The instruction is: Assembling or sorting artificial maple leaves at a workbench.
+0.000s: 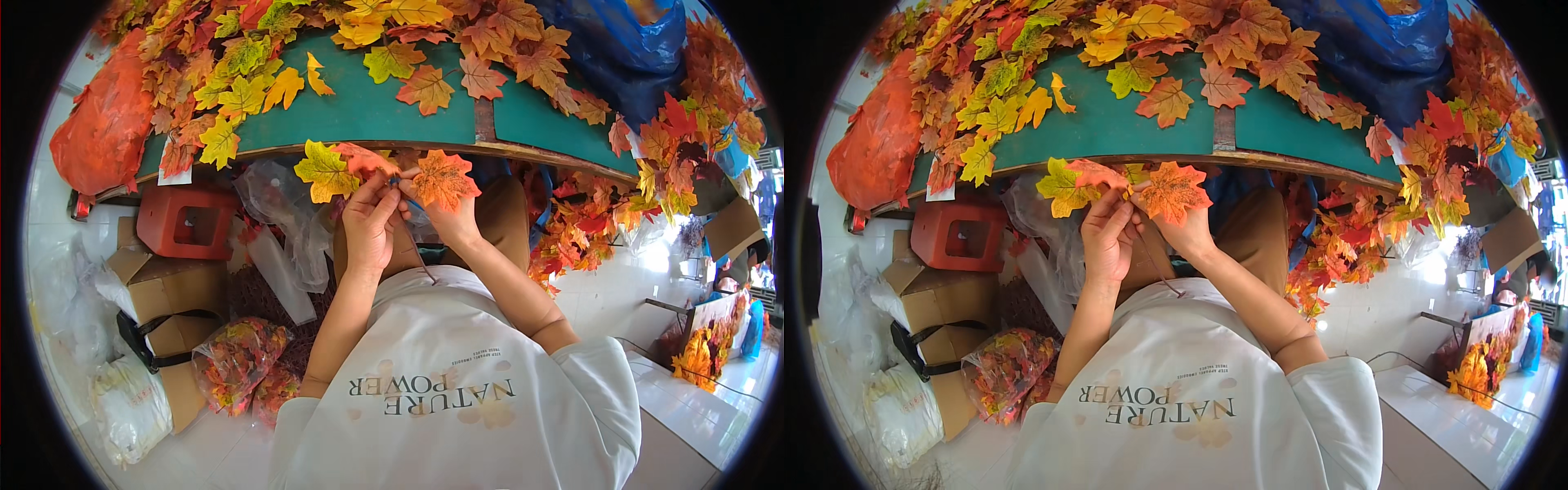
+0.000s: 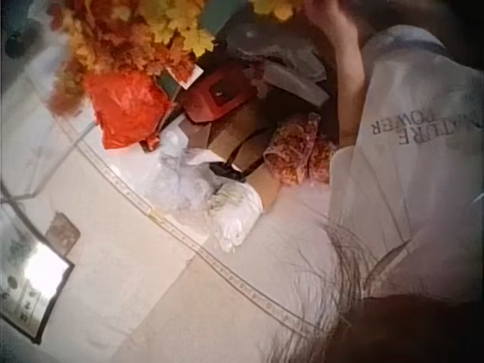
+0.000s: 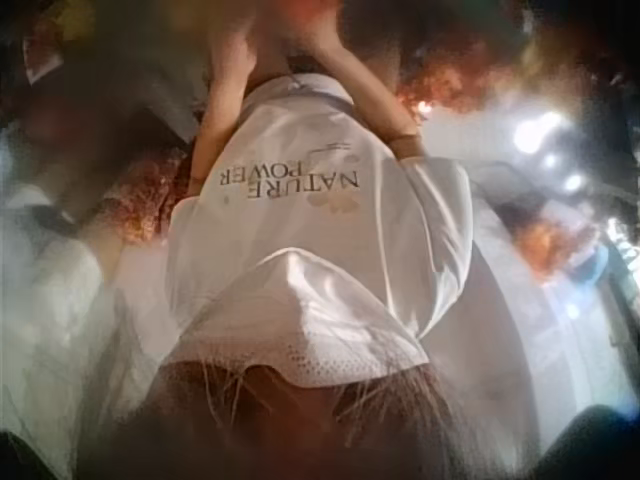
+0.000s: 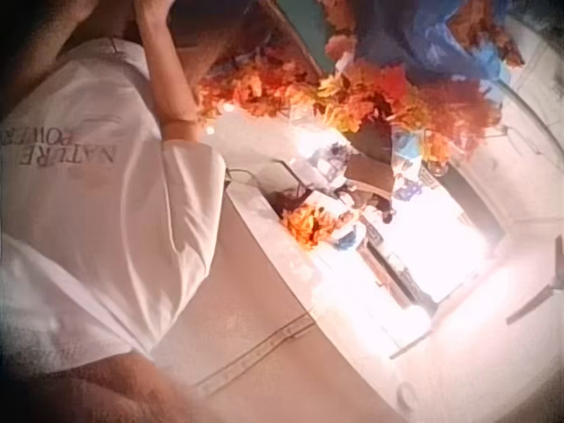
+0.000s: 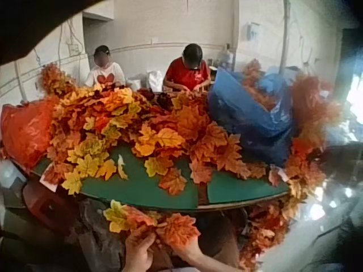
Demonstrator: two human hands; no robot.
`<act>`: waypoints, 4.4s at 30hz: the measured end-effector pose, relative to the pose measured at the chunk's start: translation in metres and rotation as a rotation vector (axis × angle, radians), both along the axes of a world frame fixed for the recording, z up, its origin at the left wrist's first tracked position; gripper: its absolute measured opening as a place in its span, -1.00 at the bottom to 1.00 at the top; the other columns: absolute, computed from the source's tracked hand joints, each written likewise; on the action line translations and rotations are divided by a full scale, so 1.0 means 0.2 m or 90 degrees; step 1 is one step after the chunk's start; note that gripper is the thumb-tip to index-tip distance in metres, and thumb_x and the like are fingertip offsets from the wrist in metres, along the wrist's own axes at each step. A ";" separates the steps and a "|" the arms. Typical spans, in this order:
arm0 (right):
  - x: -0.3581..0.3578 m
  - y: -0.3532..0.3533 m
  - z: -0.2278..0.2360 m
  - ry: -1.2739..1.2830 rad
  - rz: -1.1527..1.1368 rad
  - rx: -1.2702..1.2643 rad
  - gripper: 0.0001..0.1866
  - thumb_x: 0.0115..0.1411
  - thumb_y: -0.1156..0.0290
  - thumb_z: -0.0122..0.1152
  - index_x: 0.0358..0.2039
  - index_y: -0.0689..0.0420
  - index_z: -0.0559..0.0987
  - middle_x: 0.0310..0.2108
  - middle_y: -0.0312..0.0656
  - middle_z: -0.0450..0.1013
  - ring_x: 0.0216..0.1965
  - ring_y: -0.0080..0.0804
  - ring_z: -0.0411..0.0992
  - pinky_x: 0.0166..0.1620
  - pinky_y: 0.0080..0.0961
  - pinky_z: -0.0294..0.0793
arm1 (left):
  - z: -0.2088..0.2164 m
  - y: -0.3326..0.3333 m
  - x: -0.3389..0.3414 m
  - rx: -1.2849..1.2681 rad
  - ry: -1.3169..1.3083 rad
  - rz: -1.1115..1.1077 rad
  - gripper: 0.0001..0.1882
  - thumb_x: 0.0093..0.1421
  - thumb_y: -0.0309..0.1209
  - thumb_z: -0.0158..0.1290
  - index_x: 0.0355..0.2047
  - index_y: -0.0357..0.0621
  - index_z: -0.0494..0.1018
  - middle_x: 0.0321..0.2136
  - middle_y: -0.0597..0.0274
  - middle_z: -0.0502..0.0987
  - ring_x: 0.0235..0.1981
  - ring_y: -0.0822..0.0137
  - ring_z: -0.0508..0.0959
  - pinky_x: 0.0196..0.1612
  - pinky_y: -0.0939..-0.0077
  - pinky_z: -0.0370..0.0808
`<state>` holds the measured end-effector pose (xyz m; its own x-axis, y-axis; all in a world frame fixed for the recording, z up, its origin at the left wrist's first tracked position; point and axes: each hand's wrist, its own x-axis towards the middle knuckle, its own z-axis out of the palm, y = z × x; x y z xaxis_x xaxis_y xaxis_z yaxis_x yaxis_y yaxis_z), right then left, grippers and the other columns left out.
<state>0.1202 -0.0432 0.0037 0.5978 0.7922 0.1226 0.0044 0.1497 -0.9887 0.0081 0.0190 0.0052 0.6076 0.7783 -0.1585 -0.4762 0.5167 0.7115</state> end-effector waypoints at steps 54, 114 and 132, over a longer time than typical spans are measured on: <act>0.21 -0.30 -0.46 0.572 -0.160 -0.017 -0.84 0.27 0.36 0.03 -0.26 0.18 0.49 -0.43 -0.29 0.43 -0.44 -0.57 0.45 -0.34 -0.64 0.53 | -0.37 0.48 -1.14 -0.071 0.126 0.072 -0.63 0.11 -0.60 -0.01 -0.04 -0.43 0.37 -0.40 0.31 0.44 -0.54 0.52 0.34 -0.59 0.74 0.28; 0.16 -0.21 -0.69 -0.436 0.056 -0.077 -0.72 -0.05 0.66 0.12 -0.26 0.19 0.53 -0.24 0.02 0.43 -0.17 0.05 0.39 -0.11 -0.26 0.43 | -0.17 0.48 -1.22 0.021 -0.011 0.045 -0.65 0.10 -0.60 -0.03 -0.07 -0.48 0.35 -0.36 0.18 0.37 -0.54 0.49 0.33 -0.58 0.75 0.30; 0.19 0.46 -1.63 0.234 0.317 -0.239 -0.50 0.36 0.09 -0.34 0.26 -0.05 0.13 0.04 -0.13 0.40 -0.71 -0.61 0.15 -0.68 -0.65 0.10 | -0.04 0.47 -1.02 0.159 0.018 -0.073 -0.83 -0.14 -0.52 0.02 -0.52 -0.41 0.44 -0.53 0.22 0.21 -0.62 0.45 0.24 -0.60 0.67 0.13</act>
